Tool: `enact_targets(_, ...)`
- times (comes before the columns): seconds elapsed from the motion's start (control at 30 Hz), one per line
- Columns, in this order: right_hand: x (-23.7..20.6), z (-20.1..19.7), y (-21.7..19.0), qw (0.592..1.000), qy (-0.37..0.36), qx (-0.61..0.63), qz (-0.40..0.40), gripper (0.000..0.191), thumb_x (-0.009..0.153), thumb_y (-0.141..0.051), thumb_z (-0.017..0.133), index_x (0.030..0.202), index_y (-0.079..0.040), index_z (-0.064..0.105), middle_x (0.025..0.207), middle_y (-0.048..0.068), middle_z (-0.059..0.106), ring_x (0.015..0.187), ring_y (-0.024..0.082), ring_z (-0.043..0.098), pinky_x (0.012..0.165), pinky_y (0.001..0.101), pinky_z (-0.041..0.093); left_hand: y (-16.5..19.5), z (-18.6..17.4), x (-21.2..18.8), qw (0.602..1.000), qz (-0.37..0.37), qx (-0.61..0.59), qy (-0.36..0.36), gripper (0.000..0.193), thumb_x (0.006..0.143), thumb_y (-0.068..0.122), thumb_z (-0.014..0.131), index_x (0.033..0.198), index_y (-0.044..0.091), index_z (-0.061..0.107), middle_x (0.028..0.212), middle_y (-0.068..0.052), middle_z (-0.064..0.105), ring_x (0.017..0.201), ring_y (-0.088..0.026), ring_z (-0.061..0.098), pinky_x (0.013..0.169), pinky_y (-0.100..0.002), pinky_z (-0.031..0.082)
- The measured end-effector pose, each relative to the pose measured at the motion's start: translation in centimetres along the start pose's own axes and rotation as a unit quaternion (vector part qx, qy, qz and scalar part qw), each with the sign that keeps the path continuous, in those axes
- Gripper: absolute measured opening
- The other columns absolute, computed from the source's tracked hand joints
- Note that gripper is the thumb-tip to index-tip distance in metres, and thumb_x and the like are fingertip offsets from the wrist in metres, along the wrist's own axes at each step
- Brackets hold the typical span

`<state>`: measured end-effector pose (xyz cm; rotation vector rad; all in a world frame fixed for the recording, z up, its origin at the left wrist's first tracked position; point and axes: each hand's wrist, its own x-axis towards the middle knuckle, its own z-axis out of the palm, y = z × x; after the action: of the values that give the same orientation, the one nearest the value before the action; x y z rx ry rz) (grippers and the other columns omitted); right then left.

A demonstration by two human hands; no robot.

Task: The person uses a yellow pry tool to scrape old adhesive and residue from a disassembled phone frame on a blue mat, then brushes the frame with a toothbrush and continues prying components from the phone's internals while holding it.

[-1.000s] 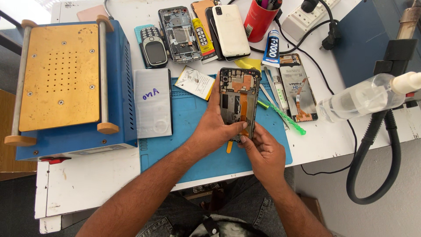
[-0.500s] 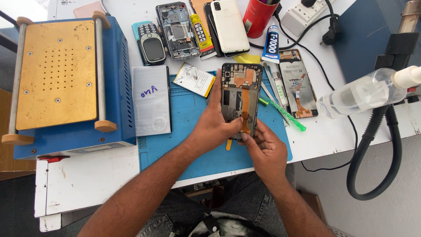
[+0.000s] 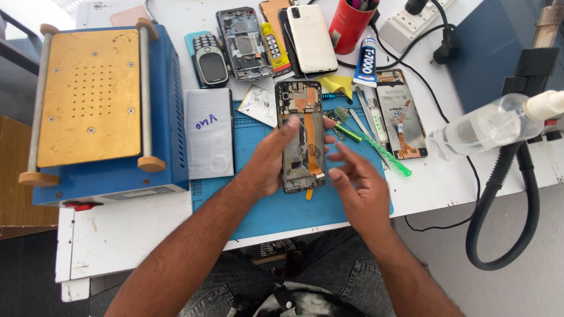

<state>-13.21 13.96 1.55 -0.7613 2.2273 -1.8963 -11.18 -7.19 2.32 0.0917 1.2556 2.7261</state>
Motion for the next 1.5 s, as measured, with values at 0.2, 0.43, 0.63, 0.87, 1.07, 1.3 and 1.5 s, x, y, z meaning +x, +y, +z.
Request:
enact_targets(0.2, 2.5, 0.1, -2.6, 0.909, -0.027, -0.324, -0.259, 0.018, 0.089, -0.004, 0.079, 0.107, -0.004, 0.075, 0.107, 0.008, 0.072, 0.097, 0.023, 0.069, 0.083, 0.0359, 0.056, -0.8, -1.0, 0.6, 0.999, -0.032, -0.021, 0.036, 0.084, 0.099, 0.073, 0.027, 0.144, 0.007, 0.054, 0.122, -0.016, 0.066, 0.113, -0.026, 0.067, 0.092, -0.046, 0.061)
enact_targets(0.43, 3.8, 0.1, -3.3, 0.842, -0.082, -0.421, -0.327, 0.02, 0.086, -0.005, 0.081, 0.105, -0.003, 0.076, 0.102, 0.007, 0.071, 0.094, 0.024, 0.069, 0.079, 0.0384, 0.055, -1.4, -1.0, 0.7, 0.998, -0.043, 0.024, 0.042, 0.085, 0.099, 0.073, 0.027, 0.141, 0.005, 0.055, 0.122, -0.017, 0.067, 0.114, -0.025, 0.068, 0.094, -0.045, 0.062)
enact_targets(0.63, 4.5, 0.0, -3.3, 0.8, -0.139, -0.443, -0.379, 0.018, 0.083, -0.008, 0.079, 0.097, -0.003, 0.069, 0.102, 0.009, 0.068, 0.096, 0.025, 0.069, 0.083, 0.0401, 0.055, -1.9, -1.0, 0.8, 0.993, -0.077, 0.045, 0.078, 0.088, 0.092, 0.078, 0.032, 0.135, 0.004, 0.055, 0.116, -0.018, 0.065, 0.108, -0.025, 0.068, 0.088, -0.045, 0.063)
enact_targets(0.87, 5.6, -0.3, -2.9, 0.81, -0.216, -0.416, -0.352, 0.022, 0.081, -0.009, 0.08, 0.089, -0.004, 0.061, 0.093, 0.009, 0.063, 0.086, 0.026, 0.065, 0.078, 0.0393, 0.055, -1.9, -1.0, 1.0, 0.989, -0.104, 0.065, 0.084, 0.092, 0.09, 0.081, 0.034, 0.133, 0.003, 0.059, 0.107, -0.017, 0.065, 0.099, -0.023, 0.07, 0.08, -0.041, 0.066)
enact_targets(1.07, 5.6, -0.7, -2.6, 0.863, -0.204, -0.355, -0.296, 0.023, 0.076, -0.005, 0.079, 0.087, -0.006, 0.059, 0.091, 0.009, 0.062, 0.086, 0.026, 0.065, 0.074, 0.0389, 0.055, -1.6, -1.0, 1.1, 0.988, -0.12, 0.052, 0.085, 0.087, 0.09, 0.079, 0.04, 0.133, 0.005, 0.06, 0.107, -0.015, 0.069, 0.095, -0.021, 0.072, 0.078, -0.041, 0.065)
enact_targets(1.3, 6.0, -1.7, -3.6, 0.907, -0.261, -0.287, -0.166, 0.017, 0.08, -0.004, 0.074, 0.084, -0.006, 0.058, 0.088, 0.006, 0.064, 0.077, 0.018, 0.067, 0.067, 0.0312, 0.058, -1.1, -0.9, 0.8, 0.986, -0.144, 0.044, 0.065, 0.089, 0.088, 0.079, 0.038, 0.136, 0.007, 0.056, 0.107, -0.02, 0.069, 0.095, -0.026, 0.075, 0.072, -0.041, 0.067)
enact_targets(1.5, 5.8, -2.8, -4.6, 0.945, -0.257, -0.188, -0.076, 0.015, 0.078, -0.002, 0.07, 0.086, -0.006, 0.059, 0.086, 0.003, 0.064, 0.077, 0.012, 0.066, 0.071, 0.0291, 0.058, -0.3, -0.5, 0.5, 0.991, -0.126, 0.03, 0.035, 0.091, 0.09, 0.079, 0.039, 0.142, 0.004, 0.053, 0.115, -0.022, 0.07, 0.102, -0.029, 0.075, 0.079, -0.043, 0.068)
